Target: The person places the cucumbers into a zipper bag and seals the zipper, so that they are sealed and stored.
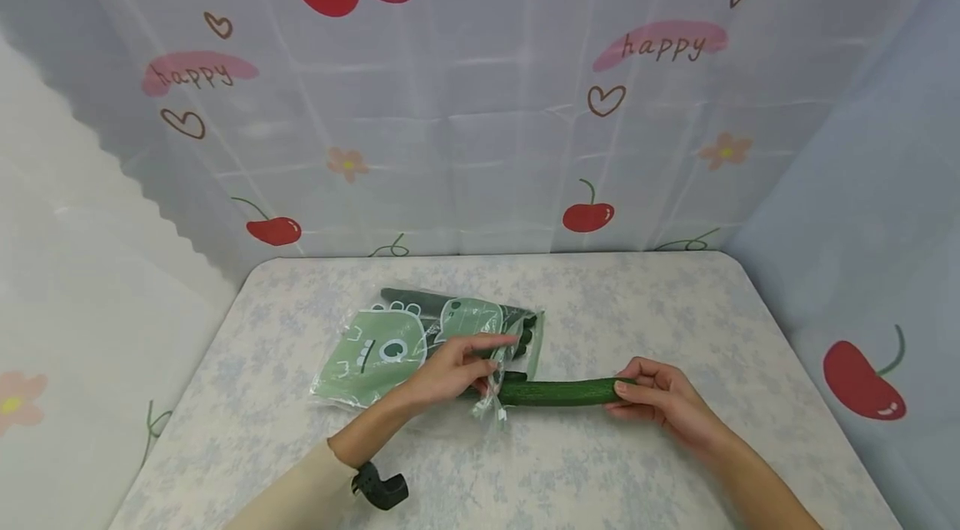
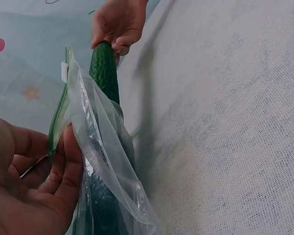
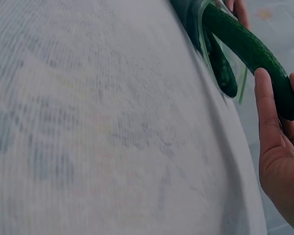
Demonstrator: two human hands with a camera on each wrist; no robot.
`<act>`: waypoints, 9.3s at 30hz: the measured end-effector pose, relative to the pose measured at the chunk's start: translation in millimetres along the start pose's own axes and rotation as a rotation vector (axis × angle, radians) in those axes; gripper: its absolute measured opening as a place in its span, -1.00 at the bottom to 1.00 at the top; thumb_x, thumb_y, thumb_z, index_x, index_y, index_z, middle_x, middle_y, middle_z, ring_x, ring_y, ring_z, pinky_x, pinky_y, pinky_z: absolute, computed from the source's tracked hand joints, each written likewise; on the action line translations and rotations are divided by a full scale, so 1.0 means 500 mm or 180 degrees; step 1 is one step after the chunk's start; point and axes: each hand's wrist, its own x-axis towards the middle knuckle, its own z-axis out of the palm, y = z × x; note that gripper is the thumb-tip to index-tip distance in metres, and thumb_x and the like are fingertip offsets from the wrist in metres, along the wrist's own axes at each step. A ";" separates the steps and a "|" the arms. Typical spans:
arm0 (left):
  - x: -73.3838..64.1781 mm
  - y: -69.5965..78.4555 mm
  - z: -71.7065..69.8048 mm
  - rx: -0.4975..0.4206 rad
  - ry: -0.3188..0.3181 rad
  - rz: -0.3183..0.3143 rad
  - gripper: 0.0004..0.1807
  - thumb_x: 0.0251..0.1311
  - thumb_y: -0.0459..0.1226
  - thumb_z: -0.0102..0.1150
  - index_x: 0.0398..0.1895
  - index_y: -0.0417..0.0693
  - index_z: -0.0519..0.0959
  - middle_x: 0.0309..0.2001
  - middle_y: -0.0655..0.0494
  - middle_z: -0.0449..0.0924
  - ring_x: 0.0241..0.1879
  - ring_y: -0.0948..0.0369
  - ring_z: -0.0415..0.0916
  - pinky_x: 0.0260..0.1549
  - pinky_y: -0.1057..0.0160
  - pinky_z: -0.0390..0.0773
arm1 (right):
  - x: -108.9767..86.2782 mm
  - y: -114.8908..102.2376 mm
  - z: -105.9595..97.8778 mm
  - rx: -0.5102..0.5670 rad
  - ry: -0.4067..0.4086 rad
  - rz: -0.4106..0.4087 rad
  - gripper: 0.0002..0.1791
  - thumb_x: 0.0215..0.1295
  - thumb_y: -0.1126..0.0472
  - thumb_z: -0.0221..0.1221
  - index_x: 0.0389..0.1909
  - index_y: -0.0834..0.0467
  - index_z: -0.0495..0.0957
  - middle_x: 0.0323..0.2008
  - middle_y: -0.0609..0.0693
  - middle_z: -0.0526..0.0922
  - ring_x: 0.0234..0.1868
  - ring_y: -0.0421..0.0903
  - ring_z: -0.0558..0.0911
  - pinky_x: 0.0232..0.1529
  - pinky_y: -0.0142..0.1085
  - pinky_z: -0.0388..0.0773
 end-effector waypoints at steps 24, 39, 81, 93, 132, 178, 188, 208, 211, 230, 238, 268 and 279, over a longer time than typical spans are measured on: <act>0.000 0.011 0.006 -0.0298 0.0025 -0.0019 -0.45 0.63 -0.34 0.04 0.62 0.06 0.41 0.07 -0.40 0.68 -0.29 0.30 0.76 -0.14 0.27 0.79 | 0.122 0.054 0.202 0.0257 0.0302 0.0247 -0.71 0.50 0.22 0.34 0.02 0.30 0.52 -0.09 0.03 0.84 -0.07 -0.05 0.88 0.06 -0.21 0.80; -0.006 0.000 0.006 -0.0209 0.0019 -0.0007 -0.45 0.63 -0.33 0.04 0.62 0.05 0.42 0.51 -0.22 0.45 -0.28 0.31 0.74 -0.13 0.22 0.80 | 0.136 0.045 0.180 -0.0573 -0.0267 0.0153 -0.60 0.52 0.45 -0.03 0.30 0.49 0.42 0.11 0.35 0.73 0.03 0.15 0.83 0.05 -0.16 0.82; -0.009 0.008 0.007 -0.0301 0.0085 -0.0074 -0.45 0.63 -0.34 0.06 0.62 0.06 0.42 0.39 -0.24 0.55 -0.31 0.31 0.70 -0.17 0.29 0.79 | 0.156 0.050 0.207 -0.0763 0.0254 0.0228 -0.65 0.59 0.28 0.19 0.25 0.39 0.54 -0.07 0.32 0.72 -0.21 0.09 0.87 -0.17 -0.16 0.85; -0.006 0.004 0.013 -0.0279 0.0041 -0.0012 -0.45 0.62 -0.33 0.08 0.61 -0.02 0.42 0.22 -0.38 0.63 -0.34 0.31 0.70 -0.17 0.22 0.81 | 0.174 0.036 0.201 -0.0921 0.0234 0.0306 -0.79 0.57 0.31 0.19 -0.01 0.41 0.53 -0.27 0.27 0.76 -0.37 0.06 0.87 -0.29 -0.10 0.84; 0.010 0.038 0.068 0.2296 -0.0487 0.0636 -0.55 0.62 -0.16 0.13 0.49 0.10 0.58 0.21 0.15 0.76 -0.60 0.52 0.31 -0.14 0.45 0.55 | 0.102 0.023 0.085 -0.0103 0.0292 0.0437 -0.58 0.70 0.09 0.11 0.18 0.42 0.48 -0.10 0.03 0.73 -0.09 -0.10 0.86 0.06 -0.21 0.80; -0.116 -0.030 0.086 0.2493 -0.0089 0.1310 -0.95 0.43 -0.08 0.39 -0.23 0.26 0.75 -0.21 0.48 0.64 -0.19 0.48 0.52 -0.07 0.55 0.49 | 0.082 0.063 0.249 -0.0279 -0.0316 0.0776 -0.73 0.44 0.23 0.31 -0.23 0.43 0.70 -0.59 -0.15 0.72 -0.61 -0.32 0.67 -0.67 -0.47 0.55; -0.105 -0.023 0.102 0.2339 -0.0106 0.1336 -0.94 0.50 -0.15 0.32 -0.21 0.22 0.71 -0.23 0.42 0.60 -0.25 0.52 0.40 -0.15 0.62 0.39 | 0.092 0.049 0.225 -0.0460 0.0015 0.0716 -0.76 0.46 0.24 0.29 -0.30 0.39 0.69 -0.59 -0.14 0.67 -0.63 -0.30 0.63 -0.62 -0.44 0.58; -0.084 -0.015 0.118 0.2196 -0.0157 0.1247 -0.95 0.50 -0.12 0.33 -0.20 0.25 0.69 -0.22 0.45 0.58 -0.26 0.53 0.39 -0.18 0.62 0.39 | 0.139 0.024 0.147 -0.0528 -0.0061 0.0654 -0.74 0.62 0.21 0.15 -0.05 0.39 0.60 -0.43 -0.11 0.64 -0.63 -0.36 0.47 -0.60 -0.50 0.49; -0.083 -0.017 0.118 0.2192 -0.0161 0.1278 -0.95 0.50 -0.12 0.33 -0.20 0.24 0.70 -0.21 0.45 0.60 -0.26 0.54 0.40 -0.17 0.62 0.41 | 0.147 0.025 0.143 -0.0471 -0.0041 0.0664 -0.75 0.62 0.22 0.15 -0.05 0.37 0.60 -0.42 -0.11 0.64 -0.65 -0.37 0.42 -0.61 -0.52 0.44; -0.084 -0.024 0.120 0.2043 -0.0173 0.1211 -0.96 0.46 -0.15 0.38 -0.22 0.19 0.72 -0.24 0.42 0.61 -0.28 0.55 0.40 -0.20 0.66 0.39 | 0.184 0.018 0.124 -0.0255 0.0166 0.0804 -0.79 0.61 0.23 0.15 -0.02 0.34 0.58 -0.45 -0.17 0.66 -0.61 -0.41 0.41 -0.61 -0.55 0.37; -0.084 -0.018 0.120 0.2061 -0.0196 0.1268 -0.96 0.46 -0.14 0.37 -0.21 0.18 0.72 -0.24 0.40 0.62 -0.28 0.55 0.40 -0.19 0.65 0.39 | 0.196 0.017 0.114 -0.0203 0.0193 0.0782 -0.85 0.60 0.25 0.16 -0.09 0.28 0.61 -0.46 -0.18 0.65 -0.60 -0.42 0.41 -0.61 -0.56 0.37; -0.084 -0.019 0.122 0.2009 -0.0209 0.1210 -0.90 0.42 -0.19 0.41 -0.26 0.22 0.67 -0.26 0.41 0.59 -0.30 0.58 0.38 -0.24 0.66 0.40 | 0.243 -0.003 0.096 -0.0227 0.0407 0.0965 -0.82 0.64 0.26 0.11 -0.09 0.29 0.62 -0.47 -0.18 0.66 -0.61 -0.43 0.45 -0.60 -0.58 0.41; -0.082 -0.021 0.121 0.2031 -0.0220 0.1285 -0.92 0.46 -0.17 0.38 -0.24 0.23 0.68 -0.23 0.42 0.60 -0.29 0.61 0.38 -0.24 0.66 0.44 | 0.257 -0.012 0.087 -0.0439 0.0486 0.0920 -0.70 0.65 0.27 0.09 0.12 0.45 0.57 -0.44 -0.15 0.66 -0.58 -0.39 0.48 -0.58 -0.54 0.43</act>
